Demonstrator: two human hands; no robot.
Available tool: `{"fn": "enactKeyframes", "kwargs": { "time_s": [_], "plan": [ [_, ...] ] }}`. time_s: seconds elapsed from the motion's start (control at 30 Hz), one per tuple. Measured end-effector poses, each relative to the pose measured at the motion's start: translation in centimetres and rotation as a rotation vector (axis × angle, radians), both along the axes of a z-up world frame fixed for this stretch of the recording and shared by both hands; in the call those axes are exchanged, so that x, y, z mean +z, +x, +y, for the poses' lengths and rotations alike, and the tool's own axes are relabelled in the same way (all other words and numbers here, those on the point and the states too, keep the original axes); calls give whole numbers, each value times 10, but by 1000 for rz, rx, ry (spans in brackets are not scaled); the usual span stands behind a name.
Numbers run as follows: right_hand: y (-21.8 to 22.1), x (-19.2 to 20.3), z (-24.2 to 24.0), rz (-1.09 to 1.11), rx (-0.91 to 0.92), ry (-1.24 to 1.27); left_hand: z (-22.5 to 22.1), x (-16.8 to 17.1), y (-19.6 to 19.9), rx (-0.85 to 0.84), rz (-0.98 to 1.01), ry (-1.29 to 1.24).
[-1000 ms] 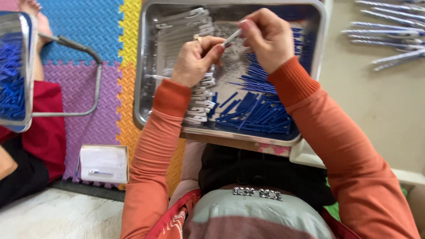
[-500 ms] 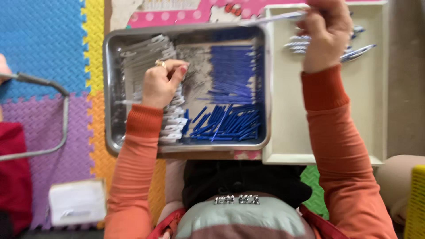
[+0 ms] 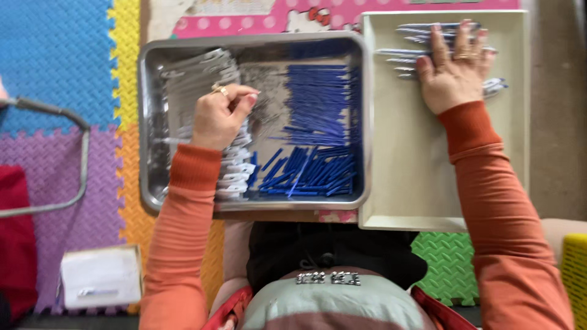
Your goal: The person inserts ink cartridges into pen barrels and then attaches the pen caps by hand using a metal tray to hold the parts.
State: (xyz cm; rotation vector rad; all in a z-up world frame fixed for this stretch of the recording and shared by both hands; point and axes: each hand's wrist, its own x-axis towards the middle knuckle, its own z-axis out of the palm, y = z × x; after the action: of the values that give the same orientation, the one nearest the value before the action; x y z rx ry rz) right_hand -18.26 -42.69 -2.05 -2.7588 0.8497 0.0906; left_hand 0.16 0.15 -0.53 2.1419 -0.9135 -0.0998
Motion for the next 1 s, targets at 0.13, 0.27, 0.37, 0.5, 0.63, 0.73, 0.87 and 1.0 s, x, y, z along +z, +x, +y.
{"fn": "enactKeyframes", "kwargs": {
  "time_s": [0.13,0.27,0.37,0.5,0.63,0.73,0.87,1.0],
  "plan": [
    [5,28,28,17,-111,63,0,-4,1,-8,-33,-75],
    [6,16,36,-164,-66,12,4,6,8,90,-131,-232],
    [12,21,71,-515,217,-83,19,6,15,196,-366,-139],
    [58,78,150,-487,596,44,19,16,18,-95,-52,4],
    [100,75,205,-175,583,207,9,17,12,-97,33,403],
    [122,39,229,-56,506,174,6,14,10,-28,3,456],
    [118,13,234,-90,571,101,10,-8,17,33,-21,480],
    [120,14,236,22,497,198,12,-8,21,65,-97,394]
  ]
}}
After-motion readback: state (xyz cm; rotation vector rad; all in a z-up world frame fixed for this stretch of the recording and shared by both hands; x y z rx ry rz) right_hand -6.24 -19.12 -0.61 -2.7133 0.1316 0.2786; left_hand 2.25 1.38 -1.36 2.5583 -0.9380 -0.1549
